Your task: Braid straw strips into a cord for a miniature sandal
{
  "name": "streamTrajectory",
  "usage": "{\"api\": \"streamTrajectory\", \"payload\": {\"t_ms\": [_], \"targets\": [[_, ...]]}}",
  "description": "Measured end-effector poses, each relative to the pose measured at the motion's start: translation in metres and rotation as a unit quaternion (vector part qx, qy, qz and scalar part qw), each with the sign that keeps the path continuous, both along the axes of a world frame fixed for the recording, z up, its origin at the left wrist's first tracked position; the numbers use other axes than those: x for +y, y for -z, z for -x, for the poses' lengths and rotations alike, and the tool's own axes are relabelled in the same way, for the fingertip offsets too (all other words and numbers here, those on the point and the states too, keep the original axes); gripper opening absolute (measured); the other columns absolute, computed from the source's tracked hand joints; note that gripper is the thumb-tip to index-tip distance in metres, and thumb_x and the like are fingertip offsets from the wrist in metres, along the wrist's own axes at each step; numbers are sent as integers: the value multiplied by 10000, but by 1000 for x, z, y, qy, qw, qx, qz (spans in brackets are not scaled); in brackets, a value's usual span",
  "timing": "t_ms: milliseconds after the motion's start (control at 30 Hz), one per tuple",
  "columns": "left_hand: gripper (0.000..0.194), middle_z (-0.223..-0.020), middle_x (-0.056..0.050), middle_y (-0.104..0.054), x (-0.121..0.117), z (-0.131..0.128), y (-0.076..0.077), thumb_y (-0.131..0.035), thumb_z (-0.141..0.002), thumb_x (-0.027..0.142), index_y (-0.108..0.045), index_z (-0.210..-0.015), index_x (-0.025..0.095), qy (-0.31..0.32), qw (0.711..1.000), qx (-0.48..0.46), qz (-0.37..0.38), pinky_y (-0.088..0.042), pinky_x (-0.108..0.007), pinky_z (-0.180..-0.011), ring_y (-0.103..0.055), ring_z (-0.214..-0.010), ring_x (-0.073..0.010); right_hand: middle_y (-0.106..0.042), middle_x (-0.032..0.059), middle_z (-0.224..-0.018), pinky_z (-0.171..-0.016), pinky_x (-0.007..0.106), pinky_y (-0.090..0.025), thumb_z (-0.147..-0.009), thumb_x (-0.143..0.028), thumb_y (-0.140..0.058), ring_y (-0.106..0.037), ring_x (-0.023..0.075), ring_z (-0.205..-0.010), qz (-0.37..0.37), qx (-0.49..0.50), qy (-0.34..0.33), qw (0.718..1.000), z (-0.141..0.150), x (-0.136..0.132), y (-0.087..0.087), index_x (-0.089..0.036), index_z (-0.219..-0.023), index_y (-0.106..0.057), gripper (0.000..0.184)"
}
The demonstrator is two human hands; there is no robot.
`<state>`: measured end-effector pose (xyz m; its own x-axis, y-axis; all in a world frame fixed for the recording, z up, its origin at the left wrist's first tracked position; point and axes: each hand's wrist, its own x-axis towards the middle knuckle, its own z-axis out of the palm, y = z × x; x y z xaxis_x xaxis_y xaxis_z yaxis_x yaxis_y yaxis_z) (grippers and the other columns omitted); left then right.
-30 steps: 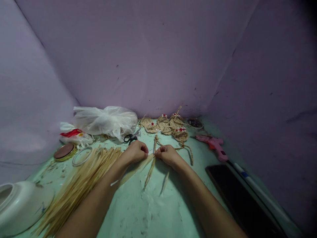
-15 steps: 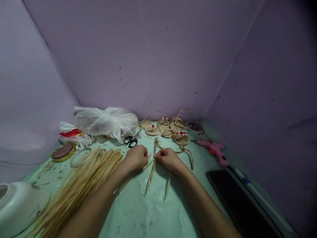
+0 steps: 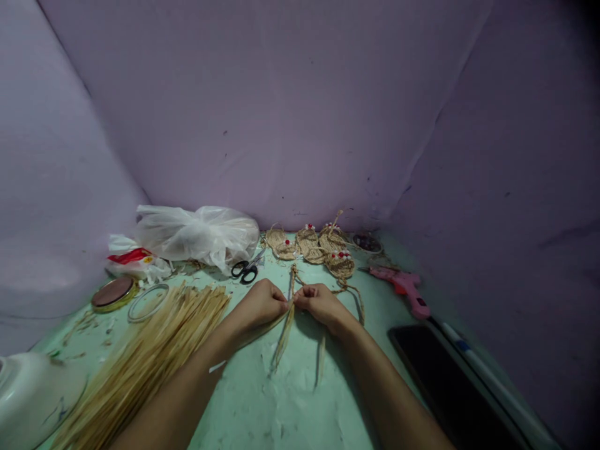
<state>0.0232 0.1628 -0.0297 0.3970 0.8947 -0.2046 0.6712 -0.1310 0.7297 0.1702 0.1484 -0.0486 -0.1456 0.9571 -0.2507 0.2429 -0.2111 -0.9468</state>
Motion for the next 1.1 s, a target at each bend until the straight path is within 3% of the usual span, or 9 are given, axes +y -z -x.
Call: {"api": "streamTrajectory", "payload": {"t_ms": [300,400,500,567,667,767,867,1000,1100], "targets": [[86,-359,61,-273,1,-11,2,-450,-509,139,-488,-434,119,-81,995,-29,44,-153,-194,-380,-242,-383,-47,-391,-59,-429,-411,191,-207,-577,-164,-506,-294,48,-406,-25,-2,1,1000,2,3,10,-136,-535,-501,50],[117,-308,59,-300,4,-14,-2,-473,-513,127,-424,-407,137,-119,981,-22,154,-157,-194,-351,-256,-319,-48,-391,-61,-422,-414,188,-210,-553,-141,-508,-305,49,-416,-43,-13,11,999,3,6,15,-140,-515,-495,40],[121,-312,28,-393,8,-19,-7,-489,-549,110,-445,-438,128,-146,946,-63,281,-230,-188,-338,-329,-292,-61,-415,-56,-426,-409,188,-214,-544,-126,-489,-313,48,-407,-34,-2,11,999,3,6,15,-134,-528,-514,31],[110,-339,5,-444,10,-21,-9,-501,-581,104,-480,-473,110,-157,931,-95,317,-281,-183,-352,-380,-305,-65,-434,-52,-427,-408,189,-213,-529,-115,-489,-315,46,-398,-10,21,17,1000,2,5,11,-126,-540,-530,44],[174,-351,4,-455,8,-21,-7,-570,-608,181,-479,-478,108,-149,935,-82,311,-252,-178,-327,-375,-292,-59,-454,-48,-425,-411,189,-210,-511,-107,-505,-317,43,-393,16,50,31,998,-1,2,4,-119,-532,-535,38],[320,-319,43,-398,2,-20,-3,-663,-546,334,-426,-463,135,-158,958,-51,233,-168,-172,-299,-301,-261,-39,-442,-55,-402,-399,187,-187,-512,-120,-525,-287,34,-369,38,77,34,996,-3,0,-4,-116,-538,-547,35],[311,-303,66,-381,-6,-23,-4,-660,-551,366,-436,-541,151,-189,966,-80,157,-163,-165,-300,-303,-257,-43,-422,-62,-378,-383,189,-166,-508,-140,-550,-263,29,-346,52,101,33,993,-4,-2,-8,-116,-530,-547,32],[187,-354,63,-441,-11,-29,-5,-591,-625,276,-458,-679,155,-181,943,-159,231,-186,-158,-302,-338,-261,-49,-464,-45,-395,-379,188,-180,-520,-150,-545,-308,38,-351,57,116,22,991,-4,-3,-8,-114,-569,-564,63],[185,-382,54,-454,-9,-29,-2,-591,-603,257,-442,-634,152,-166,927,-189,278,-184,-151,-303,-342,-273,-40,-422,-67,-371,-372,188,-163,-536,-143,-531,-257,28,-329,60,111,9,992,-4,-2,-7,-119,-584,-568,65]]}}
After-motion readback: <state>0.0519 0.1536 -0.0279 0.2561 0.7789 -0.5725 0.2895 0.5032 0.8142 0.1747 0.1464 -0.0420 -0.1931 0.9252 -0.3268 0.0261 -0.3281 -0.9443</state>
